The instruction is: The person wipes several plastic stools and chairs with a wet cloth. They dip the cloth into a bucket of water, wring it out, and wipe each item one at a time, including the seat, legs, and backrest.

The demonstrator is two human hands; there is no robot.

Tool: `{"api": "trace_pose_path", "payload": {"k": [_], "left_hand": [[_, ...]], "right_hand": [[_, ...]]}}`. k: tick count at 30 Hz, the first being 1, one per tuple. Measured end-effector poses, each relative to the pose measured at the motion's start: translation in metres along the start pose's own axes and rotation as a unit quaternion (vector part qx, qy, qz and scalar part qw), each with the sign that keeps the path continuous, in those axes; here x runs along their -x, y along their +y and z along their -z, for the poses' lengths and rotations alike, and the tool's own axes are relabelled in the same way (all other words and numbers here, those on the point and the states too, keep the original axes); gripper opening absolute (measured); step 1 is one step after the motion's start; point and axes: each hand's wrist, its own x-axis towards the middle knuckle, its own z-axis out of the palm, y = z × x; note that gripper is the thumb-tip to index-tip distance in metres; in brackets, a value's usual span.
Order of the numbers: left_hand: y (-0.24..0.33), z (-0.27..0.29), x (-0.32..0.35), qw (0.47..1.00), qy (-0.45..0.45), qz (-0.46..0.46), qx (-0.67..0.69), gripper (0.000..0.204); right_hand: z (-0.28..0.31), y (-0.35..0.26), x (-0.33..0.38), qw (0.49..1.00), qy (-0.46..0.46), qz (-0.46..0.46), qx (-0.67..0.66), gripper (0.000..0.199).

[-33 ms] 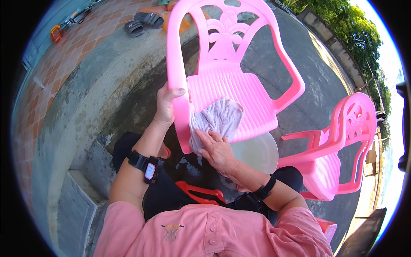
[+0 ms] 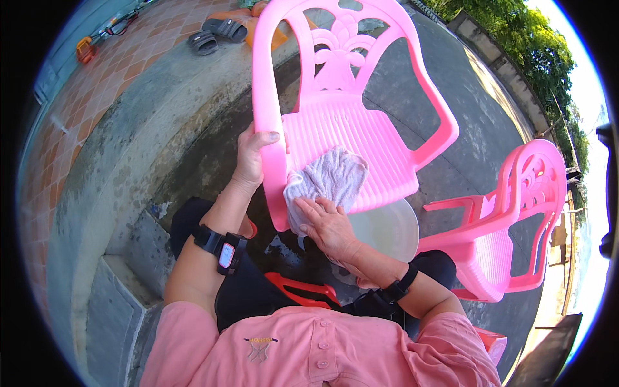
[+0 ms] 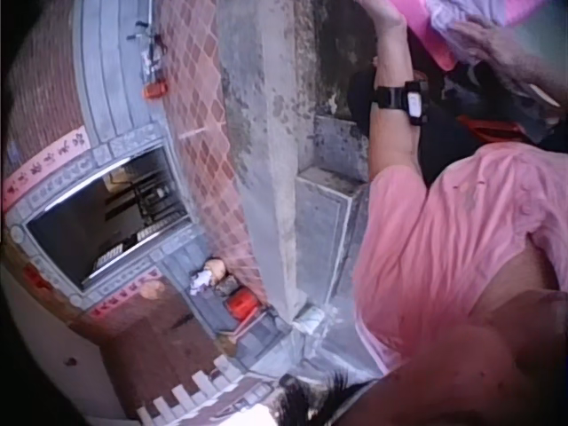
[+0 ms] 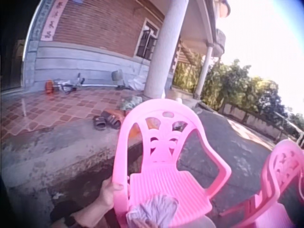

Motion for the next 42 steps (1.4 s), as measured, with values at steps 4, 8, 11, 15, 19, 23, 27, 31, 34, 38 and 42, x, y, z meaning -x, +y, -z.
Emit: {"api": "trace_pose_path", "payload": {"k": [4,8,11,15,19,23,27,31,34,38,42], "left_hand": [[-0.003,0.001,-0.001,1.000,0.003,0.002,0.012,0.056],[-0.002,0.000,0.000,1.000,0.012,0.011,0.010,0.054],[-0.002,0.001,-0.001,1.000,0.007,0.004,0.012,0.054],[-0.005,0.005,-0.003,1.000,0.006,0.001,0.008,0.054],[-0.010,0.009,-0.005,1.000,0.008,0.007,0.025,0.053],[-0.009,0.007,-0.005,1.000,0.015,-0.002,0.010,0.058],[-0.002,0.002,-0.001,1.000,0.007,0.005,-0.008,0.063],[0.002,-0.003,0.001,1.000,-0.007,0.002,-0.009,0.063],[0.003,-0.004,0.001,1.000,-0.003,-0.002,-0.019,0.063],[0.001,0.000,-0.001,1.000,0.000,0.013,0.001,0.063],[-0.006,0.003,-0.004,1.000,-0.001,-0.006,0.028,0.056]], "right_hand": [[-0.007,0.019,-0.022,0.990,0.098,0.047,0.088,0.061],[-0.009,0.073,-0.062,0.990,0.055,-0.073,0.110,0.062],[0.003,0.122,-0.069,0.968,0.058,-0.174,0.169,0.062],[0.000,0.155,-0.072,0.914,0.133,-0.333,0.188,0.057],[-0.023,0.093,-0.090,0.926,0.160,-0.309,0.143,0.051],[-0.025,0.014,-0.094,0.976,0.060,-0.162,0.132,0.047],[0.001,0.043,-0.078,0.984,0.100,0.021,0.147,0.053],[0.011,0.129,-0.053,0.972,0.032,-0.175,0.153,0.062],[0.033,0.195,-0.022,0.930,0.081,-0.296,0.204,0.064],[0.025,0.209,-0.020,0.883,0.154,-0.394,0.204,0.057],[-0.019,0.140,-0.033,0.917,0.197,-0.292,0.185,0.053]]}}
